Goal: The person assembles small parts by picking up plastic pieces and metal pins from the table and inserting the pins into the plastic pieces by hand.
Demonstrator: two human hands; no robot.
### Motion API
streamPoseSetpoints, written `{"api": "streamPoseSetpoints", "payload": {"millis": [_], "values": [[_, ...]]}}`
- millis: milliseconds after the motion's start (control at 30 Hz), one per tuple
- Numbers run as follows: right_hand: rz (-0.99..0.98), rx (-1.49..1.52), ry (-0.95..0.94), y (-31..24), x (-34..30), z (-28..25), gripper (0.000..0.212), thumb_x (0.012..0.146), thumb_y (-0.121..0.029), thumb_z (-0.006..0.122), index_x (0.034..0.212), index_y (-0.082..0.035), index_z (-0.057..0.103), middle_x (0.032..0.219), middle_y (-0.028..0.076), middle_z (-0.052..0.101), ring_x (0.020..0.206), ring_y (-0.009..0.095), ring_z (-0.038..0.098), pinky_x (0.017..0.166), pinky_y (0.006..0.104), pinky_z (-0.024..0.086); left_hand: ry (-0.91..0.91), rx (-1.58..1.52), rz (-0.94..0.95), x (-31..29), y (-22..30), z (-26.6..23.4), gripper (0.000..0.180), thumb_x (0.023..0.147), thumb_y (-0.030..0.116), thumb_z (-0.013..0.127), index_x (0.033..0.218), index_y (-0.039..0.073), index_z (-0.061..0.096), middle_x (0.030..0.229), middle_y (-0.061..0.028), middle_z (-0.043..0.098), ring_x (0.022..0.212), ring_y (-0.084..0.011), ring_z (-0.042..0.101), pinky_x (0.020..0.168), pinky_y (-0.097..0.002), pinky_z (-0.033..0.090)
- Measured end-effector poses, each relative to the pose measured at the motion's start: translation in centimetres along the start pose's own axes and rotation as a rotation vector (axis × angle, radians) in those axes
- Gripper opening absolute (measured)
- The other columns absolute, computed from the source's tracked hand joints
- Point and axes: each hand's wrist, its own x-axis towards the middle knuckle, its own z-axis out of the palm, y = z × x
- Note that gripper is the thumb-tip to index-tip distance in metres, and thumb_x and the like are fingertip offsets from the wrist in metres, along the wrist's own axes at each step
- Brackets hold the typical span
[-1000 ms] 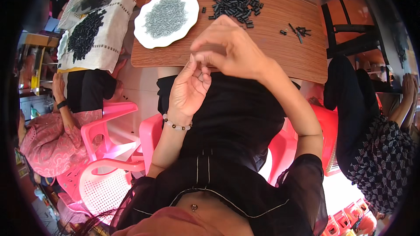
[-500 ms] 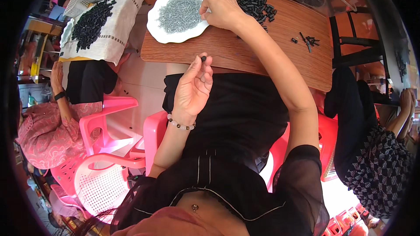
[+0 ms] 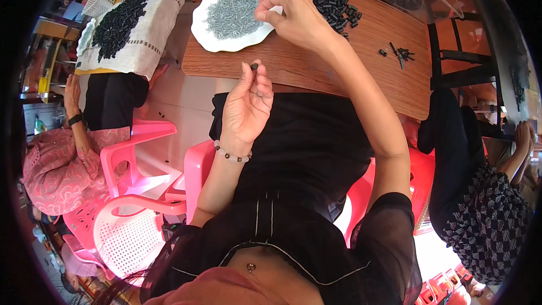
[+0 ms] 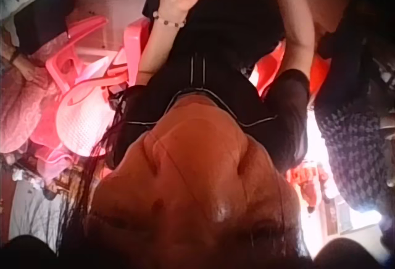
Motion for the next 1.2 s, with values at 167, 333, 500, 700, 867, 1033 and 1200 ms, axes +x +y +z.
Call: {"api": "streamPoseSetpoints", "payload": {"millis": [167, 333, 500, 700, 867, 1033, 1200], "values": [[-0.033, 0.021, -0.008, -5.7, -5.0, -2.0, 0.008, 0.083, -0.010, 0.067, 0.088, -0.004, 0.069, 0.110, 0.005, 0.063, 0.108, 0.020, 0.048, 0.087, 0.0320, 0.044, -0.062, -0.051, -0.002, -0.3, -0.2, -0.2, 0.025, 0.091, 0.027, 0.063, 0.105, 0.006, 0.062, 0.090, -0.0023, 0.065, 0.077, -0.0100, 0.063, 0.067, -0.0202, 0.054], [-0.082, -0.053, 0.044, -7.2, -8.4, -2.8, 0.006, 0.079, -0.007, 0.070, 0.085, -0.007, 0.068, 0.109, 0.005, 0.062, 0.104, 0.023, 0.049, 0.093, 0.0360, 0.037, -0.126, 0.098, 0.037, -0.3, -1.7, -0.2, 0.024, 0.093, 0.025, 0.061, 0.107, 0.006, 0.061, 0.091, -0.0015, 0.065, 0.077, -0.0096, 0.063, 0.066, -0.0191, 0.054], [-0.085, -0.033, 0.130, -7.0, -9.7, -3.9, 0.006, 0.078, -0.004, 0.068, 0.083, -0.008, 0.067, 0.103, 0.004, 0.063, 0.101, 0.025, 0.047, 0.091, 0.0361, 0.037, -0.102, 0.359, 0.164, -1.2, -3.4, 1.3, 0.030, 0.095, 0.021, 0.059, 0.118, 0.003, 0.058, 0.099, -0.0037, 0.065, 0.078, -0.0095, 0.063, 0.068, -0.0193, 0.054], [-0.164, -0.064, 0.082, -6.8, -9.2, -5.1, 0.005, 0.080, -0.006, 0.066, 0.085, -0.008, 0.065, 0.107, 0.004, 0.062, 0.102, 0.026, 0.046, 0.092, 0.0371, 0.036, -0.222, 0.571, 0.269, -1.3, -3.8, 1.3, 0.048, 0.098, 0.016, 0.053, 0.141, 0.003, 0.038, 0.097, -0.0032, 0.059, 0.080, -0.0067, 0.055, 0.070, -0.0211, 0.051], [-0.208, -0.061, 0.021, -7.0, -9.0, -5.2, 0.004, 0.081, -0.008, 0.066, 0.084, -0.008, 0.065, 0.110, 0.004, 0.060, 0.105, 0.027, 0.044, 0.094, 0.0382, 0.034, -0.420, 0.797, 0.453, -1.1, -3.9, 1.4, 0.061, 0.101, 0.013, 0.043, 0.152, 0.011, 0.010, 0.087, 0.0010, 0.050, 0.072, -0.0057, 0.045, 0.068, -0.0223, 0.048], [-0.197, -0.077, -0.067, -7.1, -9.4, -5.4, 0.003, 0.082, -0.009, 0.067, 0.084, -0.008, 0.066, 0.112, 0.003, 0.058, 0.106, 0.026, 0.044, 0.095, 0.0394, 0.033, -0.397, 0.834, 0.418, -1.2, -4.1, 1.6, 0.061, 0.103, 0.014, 0.037, 0.153, 0.016, 0.002, 0.085, 0.0035, 0.048, 0.069, -0.0048, 0.041, 0.066, -0.0218, 0.046], [-0.216, -0.012, -0.141, -7.0, -9.5, -5.7, 0.006, 0.081, -0.009, 0.068, 0.087, -0.008, 0.069, 0.103, 0.002, 0.063, 0.103, 0.024, 0.048, 0.094, 0.0381, 0.033, -0.384, 0.756, 0.335, -1.6, -4.3, 1.7, 0.061, 0.103, 0.016, 0.038, 0.153, 0.018, 0.003, 0.086, 0.0040, 0.047, 0.068, -0.0048, 0.040, 0.065, -0.0214, 0.044]]}}
